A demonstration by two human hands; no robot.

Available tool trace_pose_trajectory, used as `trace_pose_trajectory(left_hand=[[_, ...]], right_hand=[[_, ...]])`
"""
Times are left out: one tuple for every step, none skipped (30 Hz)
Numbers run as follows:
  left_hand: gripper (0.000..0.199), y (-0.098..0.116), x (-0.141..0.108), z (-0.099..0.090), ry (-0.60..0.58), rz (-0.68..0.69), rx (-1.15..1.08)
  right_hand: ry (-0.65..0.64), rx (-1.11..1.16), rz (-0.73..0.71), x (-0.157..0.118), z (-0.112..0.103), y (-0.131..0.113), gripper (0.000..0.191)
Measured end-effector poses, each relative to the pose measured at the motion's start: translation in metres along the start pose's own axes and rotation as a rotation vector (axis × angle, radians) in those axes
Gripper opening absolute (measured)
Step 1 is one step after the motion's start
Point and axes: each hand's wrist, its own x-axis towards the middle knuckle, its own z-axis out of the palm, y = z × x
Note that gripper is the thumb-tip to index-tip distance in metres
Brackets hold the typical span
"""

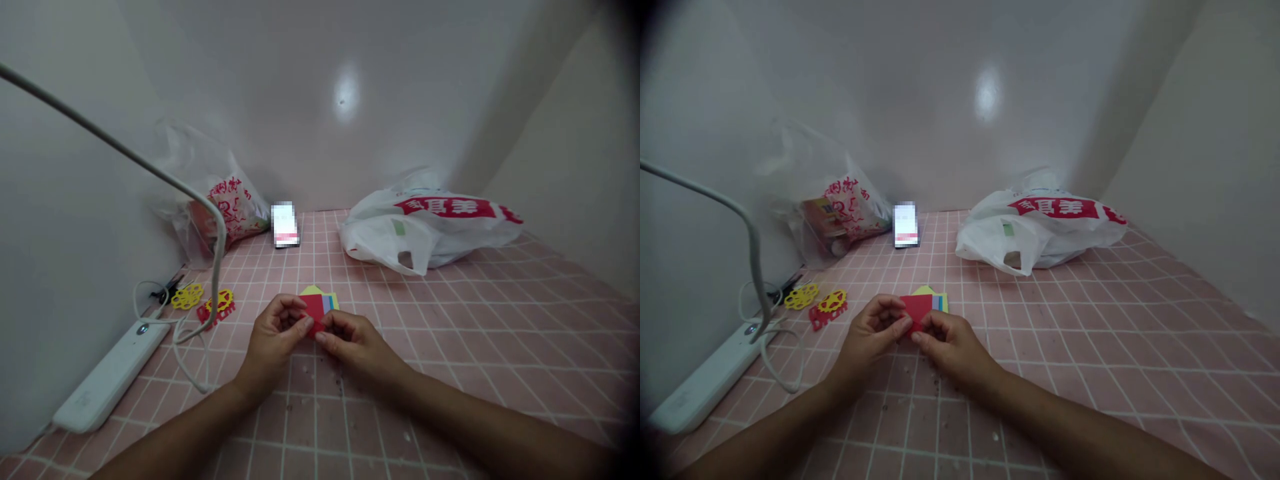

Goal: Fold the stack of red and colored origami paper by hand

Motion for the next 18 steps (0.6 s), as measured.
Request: trace_pose_trajectory(left_hand=[[0.02,-0.0003,-0.0011,0.0007,-0.001,0.016,0.026],[0.019,-0.0005,-0.002,0.0014,-0.003,0.029,0.048],[0.018,-0.0006,-0.0028,0.002,-0.005,0.037,0.061],[0.018,-0.0007,-0.0033,0.0026,-0.006,0.037,0.064],[0.019,-0.0008,-0.0035,0.003,-0.005,0.031,0.057],[0.02,-0.0008,-0.0034,0.0032,-0.004,0.02,0.043],[0.02,-0.0007,-0.0031,0.0033,-0.003,0.007,0.027],[0.021,-0.0006,-0.0026,0.0032,0.001,-0.006,0.01],[0.022,-0.0003,-0.002,0.0029,0.005,-0.021,-0.004],[0.022,0.0001,-0.0012,0.0025,0.009,-0.035,-0.013],[0.022,0.0007,-0.0004,0.0019,0.006,-0.053,-0.014],[0.023,0.0013,0.0004,0.0012,-0.004,-0.072,-0.007],[0.024,0.0019,0.0012,0.0004,-0.022,-0.096,0.004],[0.024,0.0024,0.0019,-0.0003,-0.043,-0.124,0.018],[0.024,0.0029,0.0026,-0.001,-0.059,-0.151,0.029],[0.022,0.0032,0.0031,-0.0013,-0.067,-0.176,0.032],[0.02,0.0033,0.0034,-0.0014,-0.065,-0.197,0.028],[0.019,0.0032,0.0036,-0.0012,-0.055,-0.211,0.016]], right_hand=[[0.006,0.009,0.01,0.0004,0.0007,0.0005,0.02],[0.01,0.023,0.022,0.0008,0.0013,0.001,0.019],[0.01,0.04,0.035,0.0014,0.0017,0.0014,0.019],[0.01,0.055,0.044,0.0019,0.0019,0.0017,0.018],[0.011,0.068,0.05,0.0025,0.0019,0.002,0.018],[0.012,0.082,0.055,0.003,0.0018,0.0022,0.017],[0.016,0.099,0.058,0.0034,0.0016,0.0023,0.016],[0.022,0.117,0.058,0.0036,0.0013,0.0024,0.016],[0.033,0.133,0.054,0.0037,0.0009,0.0023,0.016],[0.044,0.141,0.046,0.0037,0.0005,0.0022,0.015],[0.055,0.139,0.036,0.0037,0.0002,0.0021,0.015],[0.066,0.127,0.022,0.0036,-0.0002,0.0019,0.015],[0.072,0.103,0.009,0.0036,-0.0005,0.0018,0.014],[0.077,0.076,-0.002,0.0036,-0.0007,0.0018,0.014],[0.083,0.052,-0.013,0.0035,-0.001,0.0019,0.013],[0.092,0.039,-0.029,0.0035,-0.0012,0.0021,0.011],[0.105,0.033,-0.053,0.0035,-0.0014,0.0025,0.009],[0.12,0.032,-0.084,0.0034,-0.0016,0.0032,0.008]])
